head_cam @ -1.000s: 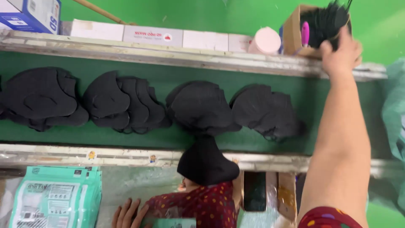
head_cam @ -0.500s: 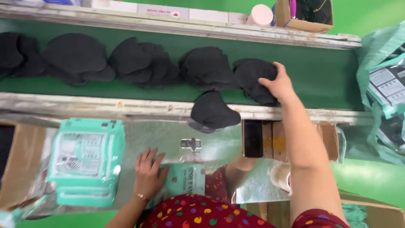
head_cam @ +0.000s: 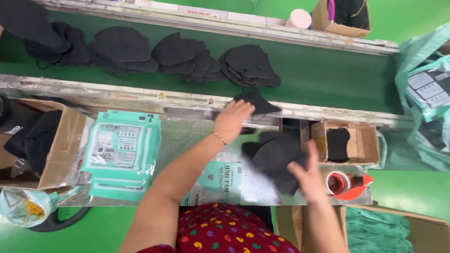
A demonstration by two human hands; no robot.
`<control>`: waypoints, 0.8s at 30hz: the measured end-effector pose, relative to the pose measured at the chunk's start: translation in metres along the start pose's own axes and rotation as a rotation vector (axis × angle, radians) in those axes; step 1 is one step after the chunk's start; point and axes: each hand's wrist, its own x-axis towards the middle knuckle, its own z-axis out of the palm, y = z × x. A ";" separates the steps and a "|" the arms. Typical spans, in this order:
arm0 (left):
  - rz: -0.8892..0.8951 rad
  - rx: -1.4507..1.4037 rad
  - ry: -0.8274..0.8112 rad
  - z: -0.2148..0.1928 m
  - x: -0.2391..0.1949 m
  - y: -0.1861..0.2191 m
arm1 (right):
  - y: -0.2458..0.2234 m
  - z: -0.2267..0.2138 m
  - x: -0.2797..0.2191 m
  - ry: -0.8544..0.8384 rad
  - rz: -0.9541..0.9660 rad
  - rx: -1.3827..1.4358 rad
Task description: The person repeatedly picks black face masks from a conveyor belt, places them into light green plastic pouches, and sets the filled pouches aside. The person handles masks and pouches by hand throughout the clip.
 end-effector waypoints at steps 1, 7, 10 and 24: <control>-0.072 -0.135 -0.015 -0.006 0.000 0.004 | 0.006 0.010 -0.009 -0.066 0.108 0.134; 0.150 -0.501 -0.148 -0.096 -0.042 0.048 | 0.037 0.052 -0.003 -0.232 0.539 0.677; 0.189 -0.414 -0.108 -0.081 -0.083 0.023 | 0.015 0.081 0.009 -0.431 0.471 0.992; -0.372 -0.574 -0.135 -0.078 -0.123 -0.026 | 0.077 0.171 0.021 -0.337 -0.553 -0.409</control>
